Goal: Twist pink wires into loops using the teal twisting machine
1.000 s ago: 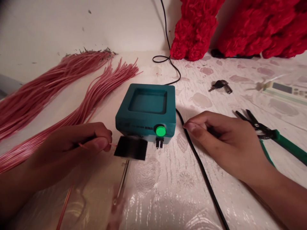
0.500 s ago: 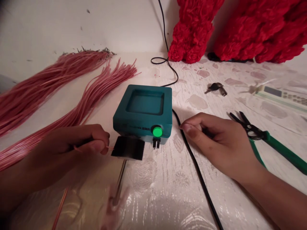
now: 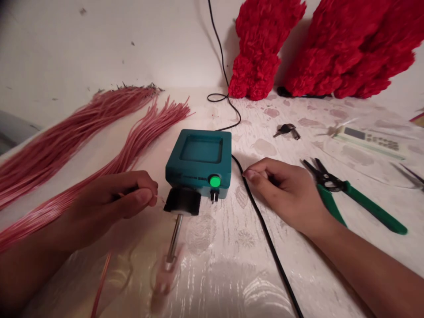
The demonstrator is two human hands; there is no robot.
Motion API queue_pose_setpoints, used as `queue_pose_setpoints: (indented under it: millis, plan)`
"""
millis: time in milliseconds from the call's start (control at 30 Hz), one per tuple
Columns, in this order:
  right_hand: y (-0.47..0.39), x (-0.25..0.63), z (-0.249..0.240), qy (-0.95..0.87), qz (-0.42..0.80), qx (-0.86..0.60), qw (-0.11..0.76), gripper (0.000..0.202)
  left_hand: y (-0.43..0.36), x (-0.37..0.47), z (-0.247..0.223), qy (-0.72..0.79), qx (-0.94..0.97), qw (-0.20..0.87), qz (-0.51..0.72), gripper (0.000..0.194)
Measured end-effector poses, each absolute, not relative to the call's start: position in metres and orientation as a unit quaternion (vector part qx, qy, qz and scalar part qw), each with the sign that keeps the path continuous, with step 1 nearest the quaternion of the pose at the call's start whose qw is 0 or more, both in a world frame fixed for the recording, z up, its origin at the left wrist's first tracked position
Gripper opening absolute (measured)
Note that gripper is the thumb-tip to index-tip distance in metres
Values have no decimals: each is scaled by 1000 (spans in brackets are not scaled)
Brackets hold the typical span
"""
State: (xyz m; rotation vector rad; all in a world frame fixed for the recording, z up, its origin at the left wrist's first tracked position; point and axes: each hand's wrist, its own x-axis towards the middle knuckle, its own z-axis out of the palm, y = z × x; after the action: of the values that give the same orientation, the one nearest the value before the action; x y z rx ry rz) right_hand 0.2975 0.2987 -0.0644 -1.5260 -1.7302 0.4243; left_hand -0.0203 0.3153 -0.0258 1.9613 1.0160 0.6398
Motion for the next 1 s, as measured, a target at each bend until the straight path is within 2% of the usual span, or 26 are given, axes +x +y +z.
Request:
queue_pose_setpoints:
  millis: [233,433,567,733,1000]
  plan:
    - [302,294,-63,-668,144,-590,430,29,302,-28,-10,414,748,413,313,27]
    - [234,265,-29,-676,107,-557,471,18,198,-30,-11,468,691,347,428,26]
    - [146,220,-27,-678,210,-474,522,10,113,-12,-40,498,603,379,494,29]
    - [75,175,-47,-655,373,-374,539,22,54,9,-57,510,550,411,518,28]
    - [49,156,-46,-628,362,-363,585,16,30,12,-50,483,589,375,528,27]
